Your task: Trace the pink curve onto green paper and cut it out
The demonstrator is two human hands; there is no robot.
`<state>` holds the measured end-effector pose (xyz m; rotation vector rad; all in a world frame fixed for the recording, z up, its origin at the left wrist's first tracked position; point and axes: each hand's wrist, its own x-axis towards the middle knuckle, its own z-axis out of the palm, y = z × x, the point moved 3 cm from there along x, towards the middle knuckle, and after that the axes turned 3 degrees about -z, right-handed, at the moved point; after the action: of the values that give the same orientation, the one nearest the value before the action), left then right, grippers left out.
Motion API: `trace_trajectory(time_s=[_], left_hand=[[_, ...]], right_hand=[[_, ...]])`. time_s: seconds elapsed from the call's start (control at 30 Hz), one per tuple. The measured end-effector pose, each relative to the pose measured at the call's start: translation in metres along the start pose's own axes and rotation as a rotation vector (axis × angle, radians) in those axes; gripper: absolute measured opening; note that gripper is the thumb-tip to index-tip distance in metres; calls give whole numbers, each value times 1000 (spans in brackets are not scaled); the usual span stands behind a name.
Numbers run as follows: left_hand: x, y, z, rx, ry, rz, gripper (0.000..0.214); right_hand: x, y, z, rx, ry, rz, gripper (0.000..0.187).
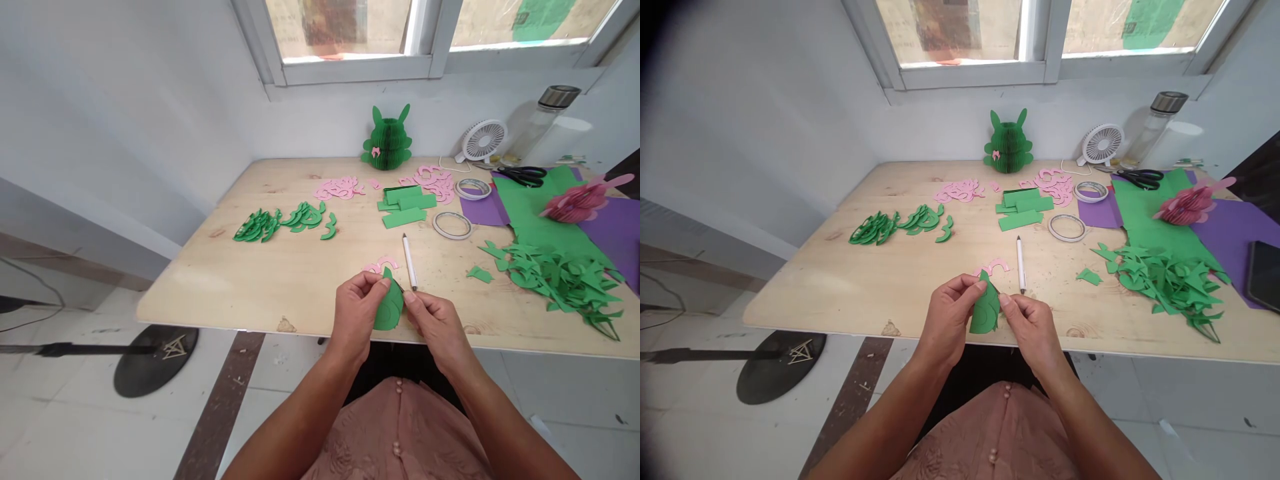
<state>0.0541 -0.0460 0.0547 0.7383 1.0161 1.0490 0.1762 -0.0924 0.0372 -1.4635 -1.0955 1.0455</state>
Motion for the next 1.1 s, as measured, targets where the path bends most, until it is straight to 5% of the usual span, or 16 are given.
trace_trajectory(time_s=[0.47,1.1], left_hand=[[-2,1,0,-50,-56,-66,25],[-12,-3,1,175,-175,-47,21]], right_hand=[[0,3,-2,42,-4,-9,47],[8,-19,-1,151,112,24,21]])
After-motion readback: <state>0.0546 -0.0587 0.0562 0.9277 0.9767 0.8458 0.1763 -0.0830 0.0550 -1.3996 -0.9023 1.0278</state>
